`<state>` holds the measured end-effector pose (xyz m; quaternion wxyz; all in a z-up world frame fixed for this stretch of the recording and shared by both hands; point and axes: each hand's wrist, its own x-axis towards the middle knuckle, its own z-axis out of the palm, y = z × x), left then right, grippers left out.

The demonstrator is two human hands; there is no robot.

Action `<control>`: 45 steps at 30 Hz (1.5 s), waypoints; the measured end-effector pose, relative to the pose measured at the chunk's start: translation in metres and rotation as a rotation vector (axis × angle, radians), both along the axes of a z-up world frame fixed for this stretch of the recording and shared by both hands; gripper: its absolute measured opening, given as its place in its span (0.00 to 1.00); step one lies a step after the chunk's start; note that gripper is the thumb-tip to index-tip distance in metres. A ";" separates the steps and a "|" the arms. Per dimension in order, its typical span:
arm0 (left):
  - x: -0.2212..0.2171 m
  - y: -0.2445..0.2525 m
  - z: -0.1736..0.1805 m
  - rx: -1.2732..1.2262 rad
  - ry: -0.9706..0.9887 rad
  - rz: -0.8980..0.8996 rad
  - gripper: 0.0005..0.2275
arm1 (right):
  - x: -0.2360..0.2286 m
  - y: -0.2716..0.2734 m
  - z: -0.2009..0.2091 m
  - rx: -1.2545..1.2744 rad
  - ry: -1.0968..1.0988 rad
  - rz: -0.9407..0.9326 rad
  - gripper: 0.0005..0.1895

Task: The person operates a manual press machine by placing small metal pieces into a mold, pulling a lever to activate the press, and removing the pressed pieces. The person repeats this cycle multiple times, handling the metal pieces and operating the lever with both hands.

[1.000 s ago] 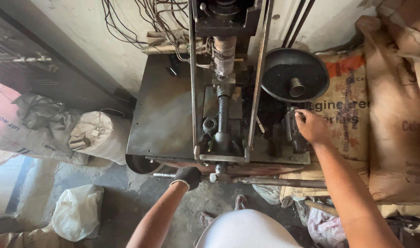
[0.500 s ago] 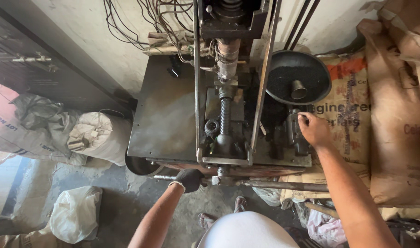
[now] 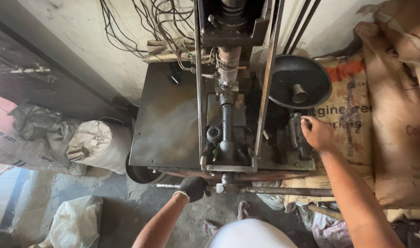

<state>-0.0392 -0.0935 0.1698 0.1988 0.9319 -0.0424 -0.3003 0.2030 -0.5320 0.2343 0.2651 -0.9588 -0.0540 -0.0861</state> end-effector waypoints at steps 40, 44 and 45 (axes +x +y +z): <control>-0.001 0.002 -0.005 -0.034 -0.080 -0.019 0.11 | -0.004 0.003 0.003 0.010 -0.073 -0.013 0.14; -0.001 0.003 0.002 -0.036 -0.023 -0.006 0.13 | -0.007 0.008 0.013 0.071 -0.050 -0.005 0.15; 0.000 0.003 0.004 -0.039 0.003 0.010 0.13 | -0.009 0.008 0.015 0.079 0.000 -0.029 0.15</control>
